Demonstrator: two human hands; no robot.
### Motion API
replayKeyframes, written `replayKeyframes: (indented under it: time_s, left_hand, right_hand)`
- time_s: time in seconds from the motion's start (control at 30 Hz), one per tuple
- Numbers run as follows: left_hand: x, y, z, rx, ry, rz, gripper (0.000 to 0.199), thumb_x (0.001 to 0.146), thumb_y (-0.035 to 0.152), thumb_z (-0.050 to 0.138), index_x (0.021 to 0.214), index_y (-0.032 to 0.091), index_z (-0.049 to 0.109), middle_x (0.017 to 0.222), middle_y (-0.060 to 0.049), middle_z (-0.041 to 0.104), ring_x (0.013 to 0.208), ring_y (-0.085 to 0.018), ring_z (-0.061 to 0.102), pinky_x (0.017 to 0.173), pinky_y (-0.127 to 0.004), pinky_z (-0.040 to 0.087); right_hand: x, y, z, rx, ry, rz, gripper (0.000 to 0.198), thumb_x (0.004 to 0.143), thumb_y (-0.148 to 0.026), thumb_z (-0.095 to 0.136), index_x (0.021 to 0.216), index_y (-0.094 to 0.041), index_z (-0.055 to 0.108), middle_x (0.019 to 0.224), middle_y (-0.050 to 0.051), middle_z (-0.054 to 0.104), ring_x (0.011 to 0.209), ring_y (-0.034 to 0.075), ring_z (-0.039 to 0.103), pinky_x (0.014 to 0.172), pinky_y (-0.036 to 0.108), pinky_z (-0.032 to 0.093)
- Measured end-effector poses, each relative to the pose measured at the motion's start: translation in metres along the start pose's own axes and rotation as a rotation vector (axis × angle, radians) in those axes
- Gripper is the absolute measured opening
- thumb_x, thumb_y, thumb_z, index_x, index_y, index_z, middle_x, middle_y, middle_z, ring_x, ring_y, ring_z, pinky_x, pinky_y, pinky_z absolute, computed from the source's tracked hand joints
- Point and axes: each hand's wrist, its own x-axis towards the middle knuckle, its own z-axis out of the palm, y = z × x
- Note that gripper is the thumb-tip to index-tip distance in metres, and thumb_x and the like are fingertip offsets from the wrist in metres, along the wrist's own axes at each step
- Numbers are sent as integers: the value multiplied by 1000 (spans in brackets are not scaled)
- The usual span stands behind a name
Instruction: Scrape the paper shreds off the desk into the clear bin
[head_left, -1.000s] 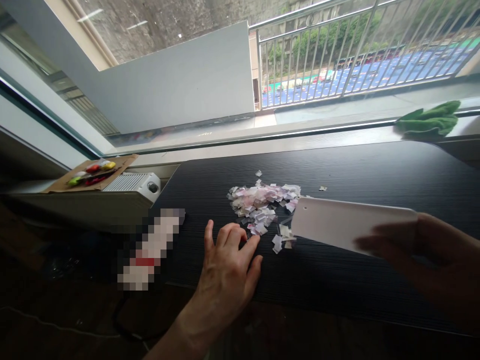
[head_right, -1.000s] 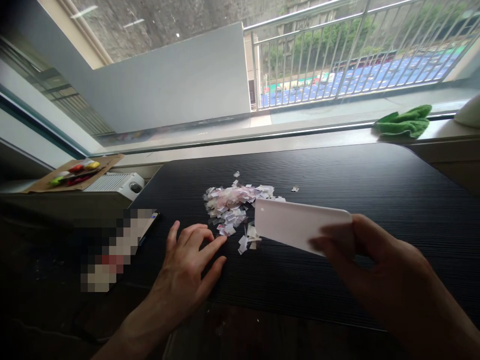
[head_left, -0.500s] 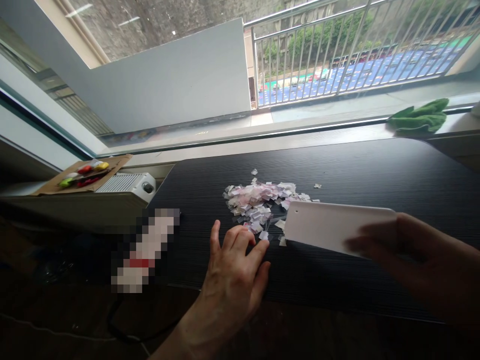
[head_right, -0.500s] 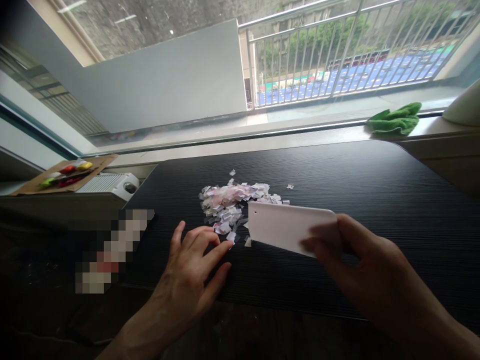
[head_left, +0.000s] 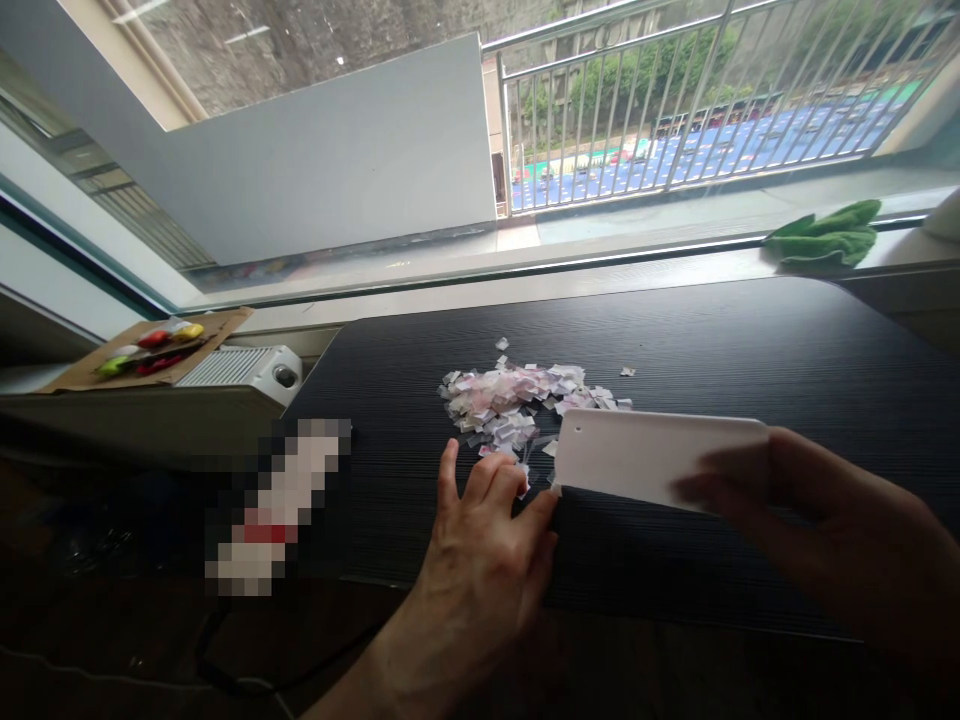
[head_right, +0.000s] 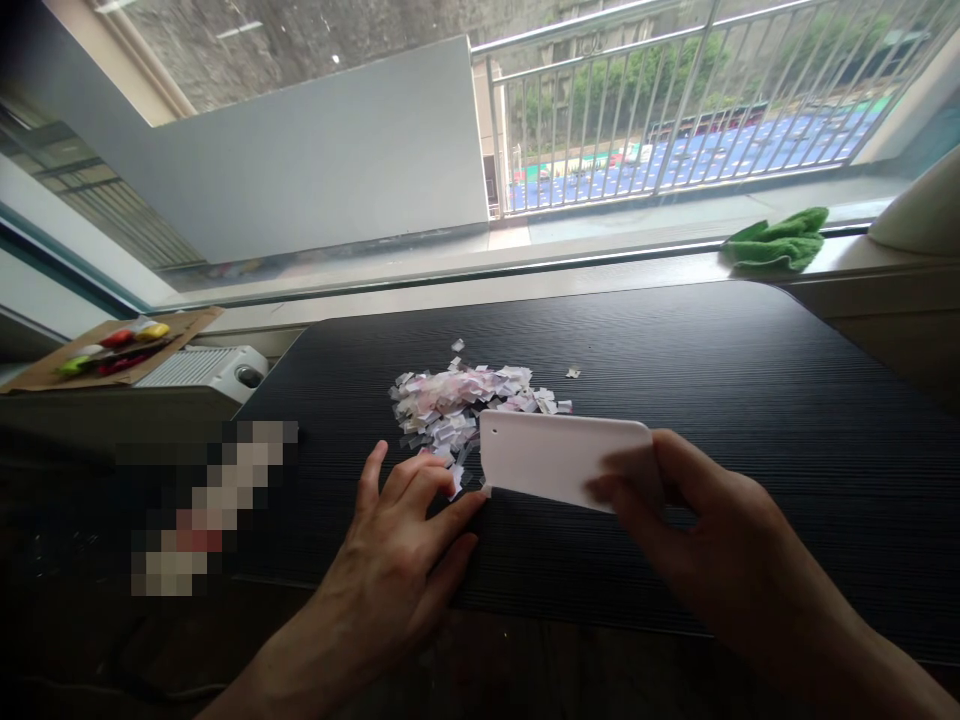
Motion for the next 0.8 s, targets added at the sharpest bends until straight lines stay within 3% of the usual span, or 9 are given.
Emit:
replayKeyframes:
  time_s: [0.13, 0.33, 0.63, 0.73, 0.8]
  left_hand:
    - [-9, 0, -4, -5, 15, -5, 30, 89, 21, 51, 116, 26, 62, 104, -6, 60, 113, -25, 50, 111, -67, 20]
    - [-18, -5, -12, -19, 92, -76, 26, 89, 20, 50, 111, 21, 64, 98, -6, 62, 108, -23, 53, 111, -63, 22]
    - [-19, -5, -7, -55, 40, -81, 26, 89, 22, 50, 110, 24, 65, 97, -5, 60, 107, -23, 52, 110, -66, 22]
    - [-21, -5, -11, -35, 64, -87, 25, 89, 20, 49, 109, 21, 64, 97, -5, 61, 107, -23, 53, 110, -64, 24]
    - [-21, -7, -13, -11, 90, -105, 24, 89, 20, 49, 108, 21, 65, 97, -5, 62, 107, -23, 54, 111, -63, 24]
  right_hand:
    - [-1, -1, -4, -79, 66, 77, 26, 73, -52, 65, 77, -27, 64, 68, -3, 71, 56, 16, 63, 49, 24, 47]
    - [-3, 0, 0, 17, 12, -105, 17, 76, -45, 65, 76, -29, 63, 65, -6, 70, 52, 15, 62, 48, 23, 47]
    - [-3, -11, 11, 25, -19, -88, 18, 80, -45, 61, 79, -28, 63, 69, -3, 72, 57, 16, 64, 50, 24, 48]
    - [-5, -3, 4, 12, -32, -125, 14, 77, -44, 65, 78, -30, 63, 67, -5, 71, 54, 15, 64, 49, 22, 48]
    - [-7, 2, -4, -37, 12, -77, 15, 74, -46, 68, 77, -31, 64, 66, -7, 71, 54, 15, 64, 49, 22, 48]
